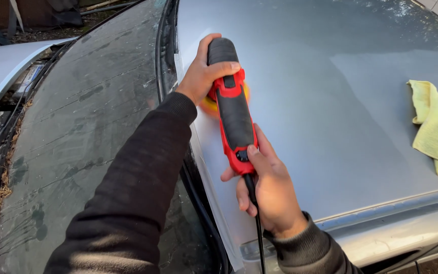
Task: The person applies a yellow liquid from a bottle onto the hood of a silver car. They then use a red and black electric polisher with a yellow pad to buff the hood surface in circular motions. A yellow microfiber cloth is also visible on the hood.
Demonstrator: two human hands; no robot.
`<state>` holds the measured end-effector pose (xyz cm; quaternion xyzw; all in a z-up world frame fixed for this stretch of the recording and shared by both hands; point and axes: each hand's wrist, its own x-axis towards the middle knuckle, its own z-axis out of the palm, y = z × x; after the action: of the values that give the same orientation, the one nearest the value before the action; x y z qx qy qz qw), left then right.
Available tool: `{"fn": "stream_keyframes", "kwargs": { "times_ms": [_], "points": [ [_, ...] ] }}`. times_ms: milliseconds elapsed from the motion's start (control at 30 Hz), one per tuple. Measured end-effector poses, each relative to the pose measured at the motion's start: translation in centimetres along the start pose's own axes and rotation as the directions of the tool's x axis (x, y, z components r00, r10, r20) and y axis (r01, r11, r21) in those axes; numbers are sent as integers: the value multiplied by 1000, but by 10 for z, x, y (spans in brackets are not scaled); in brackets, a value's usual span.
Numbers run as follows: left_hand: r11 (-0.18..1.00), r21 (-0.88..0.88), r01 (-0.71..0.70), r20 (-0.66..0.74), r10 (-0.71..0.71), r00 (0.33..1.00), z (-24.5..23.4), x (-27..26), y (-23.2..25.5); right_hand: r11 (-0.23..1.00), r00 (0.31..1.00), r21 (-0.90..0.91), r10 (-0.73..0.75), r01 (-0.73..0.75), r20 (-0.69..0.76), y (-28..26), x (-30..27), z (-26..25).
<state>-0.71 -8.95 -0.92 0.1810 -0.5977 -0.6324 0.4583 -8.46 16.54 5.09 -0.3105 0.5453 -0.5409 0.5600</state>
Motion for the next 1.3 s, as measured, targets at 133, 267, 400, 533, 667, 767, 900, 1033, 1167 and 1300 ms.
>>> {"fn": "stream_keyframes", "kwargs": {
  "times_ms": [133,267,400,533,667,767,900,1033,1167,1300],
  "points": [
    [999,15,-42,-8,42,999,-26,38,-12,998,997,15,-66,66,44,-6,36,4],
    [991,-107,-79,8,80,997,-40,55,-24,994,991,35,-104,102,79,-6,58,1],
    [996,-49,-77,-30,76,997,-60,69,-27,990,981,92,-121,108,149,-14,78,2],
    [989,-114,-94,-6,94,996,-78,80,-30,985,966,128,-140,114,216,-10,88,1],
    [989,-120,-91,-34,88,996,-78,74,-26,985,952,140,-138,103,273,-10,90,3],
    [984,-158,-88,-34,84,996,-90,71,-32,988,951,124,-122,89,284,-9,90,5],
    [970,-233,-65,-88,46,995,-78,53,-23,992,958,82,-115,96,264,-11,82,8],
    [976,-212,37,-127,-65,990,-65,27,-2,995,962,51,-97,87,256,-8,69,9],
    [981,-192,-10,-116,-12,993,-66,19,-12,996,966,47,-86,76,245,-5,51,11],
    [990,-139,-32,-134,13,991,-57,5,-15,998,979,50,-55,46,196,4,29,8]
  ]
}}
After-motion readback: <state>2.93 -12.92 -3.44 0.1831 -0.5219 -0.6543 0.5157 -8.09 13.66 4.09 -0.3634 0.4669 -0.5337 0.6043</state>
